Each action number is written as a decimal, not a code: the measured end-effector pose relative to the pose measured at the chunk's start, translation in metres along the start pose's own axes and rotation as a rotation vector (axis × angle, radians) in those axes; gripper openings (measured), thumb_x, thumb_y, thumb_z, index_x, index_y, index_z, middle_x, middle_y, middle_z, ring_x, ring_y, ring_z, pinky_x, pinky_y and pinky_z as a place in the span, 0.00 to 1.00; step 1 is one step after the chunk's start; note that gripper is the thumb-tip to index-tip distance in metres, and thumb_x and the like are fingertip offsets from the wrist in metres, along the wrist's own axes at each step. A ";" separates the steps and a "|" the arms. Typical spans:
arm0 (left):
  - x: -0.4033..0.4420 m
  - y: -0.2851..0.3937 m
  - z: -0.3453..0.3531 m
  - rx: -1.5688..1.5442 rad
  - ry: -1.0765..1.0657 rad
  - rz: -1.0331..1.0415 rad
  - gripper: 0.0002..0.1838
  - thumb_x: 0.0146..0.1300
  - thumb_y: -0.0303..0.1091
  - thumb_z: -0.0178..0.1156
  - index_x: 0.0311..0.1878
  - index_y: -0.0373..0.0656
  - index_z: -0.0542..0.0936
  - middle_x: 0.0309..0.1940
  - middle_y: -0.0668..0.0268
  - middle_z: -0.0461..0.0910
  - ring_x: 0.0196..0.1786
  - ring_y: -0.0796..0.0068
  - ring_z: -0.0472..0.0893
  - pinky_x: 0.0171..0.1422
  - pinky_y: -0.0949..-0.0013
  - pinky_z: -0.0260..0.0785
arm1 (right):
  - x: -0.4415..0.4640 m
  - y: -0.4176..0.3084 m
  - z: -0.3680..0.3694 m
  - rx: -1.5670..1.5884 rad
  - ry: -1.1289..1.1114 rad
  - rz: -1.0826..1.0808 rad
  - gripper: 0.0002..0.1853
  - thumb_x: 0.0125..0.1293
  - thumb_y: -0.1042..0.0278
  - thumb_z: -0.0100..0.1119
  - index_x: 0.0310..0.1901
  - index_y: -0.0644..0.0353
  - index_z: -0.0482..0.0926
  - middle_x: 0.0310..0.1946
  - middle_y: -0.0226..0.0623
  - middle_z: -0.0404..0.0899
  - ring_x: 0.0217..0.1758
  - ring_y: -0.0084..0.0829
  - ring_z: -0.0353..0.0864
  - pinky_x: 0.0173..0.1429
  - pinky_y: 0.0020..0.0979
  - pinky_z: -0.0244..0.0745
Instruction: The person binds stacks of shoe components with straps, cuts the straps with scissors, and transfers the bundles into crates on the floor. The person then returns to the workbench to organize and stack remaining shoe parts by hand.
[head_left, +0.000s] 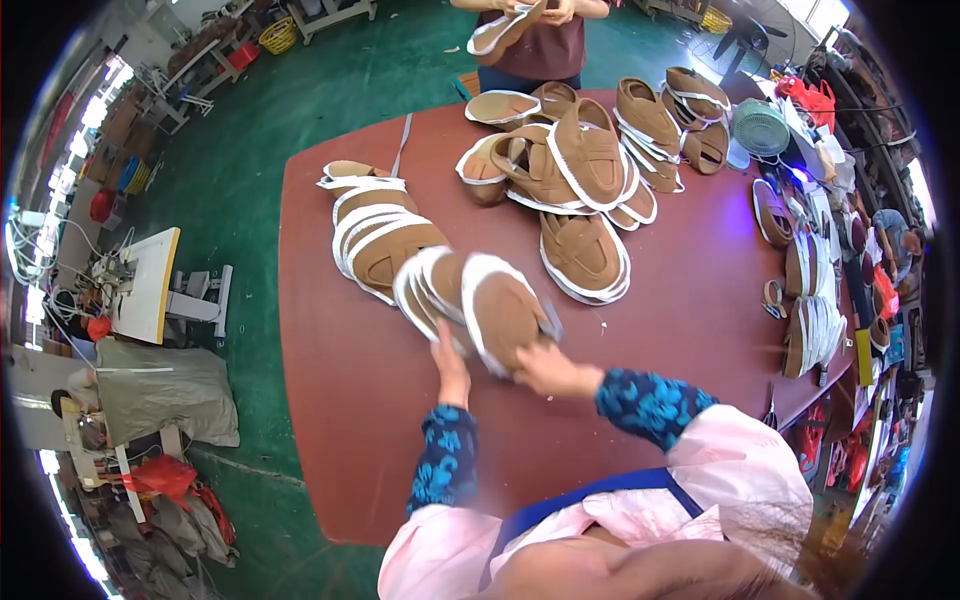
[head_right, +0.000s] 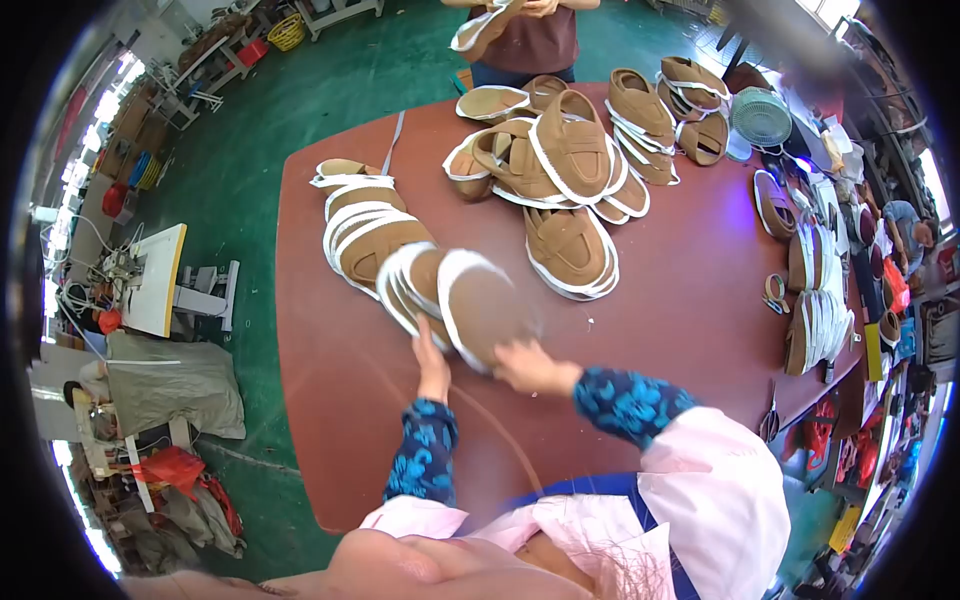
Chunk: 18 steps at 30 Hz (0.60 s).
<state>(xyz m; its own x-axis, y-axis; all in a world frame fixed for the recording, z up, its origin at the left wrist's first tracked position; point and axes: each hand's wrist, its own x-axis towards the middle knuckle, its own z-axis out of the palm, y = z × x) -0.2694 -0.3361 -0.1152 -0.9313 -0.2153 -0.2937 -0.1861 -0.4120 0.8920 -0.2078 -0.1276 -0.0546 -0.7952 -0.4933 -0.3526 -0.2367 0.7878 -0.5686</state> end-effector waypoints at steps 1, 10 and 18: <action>-0.034 -0.010 -0.012 -0.022 -0.038 -0.089 0.32 0.79 0.56 0.49 0.66 0.33 0.71 0.56 0.63 0.77 0.55 0.73 0.75 0.60 0.65 0.67 | -0.042 -0.016 0.008 -0.049 0.018 -0.130 0.21 0.70 0.56 0.59 0.53 0.65 0.71 0.47 0.56 0.79 0.51 0.59 0.80 0.52 0.58 0.74; -0.266 -0.061 -0.071 0.648 0.259 -0.110 0.31 0.76 0.50 0.53 0.67 0.30 0.68 0.61 0.45 0.74 0.64 0.53 0.73 0.70 0.53 0.62 | -0.184 -0.048 0.024 0.096 -0.672 -0.489 0.17 0.77 0.57 0.43 0.54 0.55 0.79 0.43 0.55 0.85 0.43 0.53 0.85 0.46 0.46 0.80; -0.307 0.036 0.054 1.153 -0.560 0.491 0.40 0.56 0.53 0.71 0.67 0.42 0.72 0.65 0.52 0.69 0.74 0.48 0.61 0.77 0.39 0.49 | 0.004 0.021 0.000 0.179 0.579 0.168 0.16 0.70 0.55 0.62 0.38 0.62 0.79 0.36 0.46 0.82 0.41 0.48 0.85 0.43 0.45 0.80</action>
<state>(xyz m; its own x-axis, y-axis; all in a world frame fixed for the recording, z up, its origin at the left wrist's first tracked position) -0.0068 -0.2369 0.0259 -0.9260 0.3722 0.0633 0.3002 0.6243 0.7212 -0.2163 -0.1127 -0.0678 -0.9986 -0.0492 -0.0169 -0.0250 0.7383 -0.6740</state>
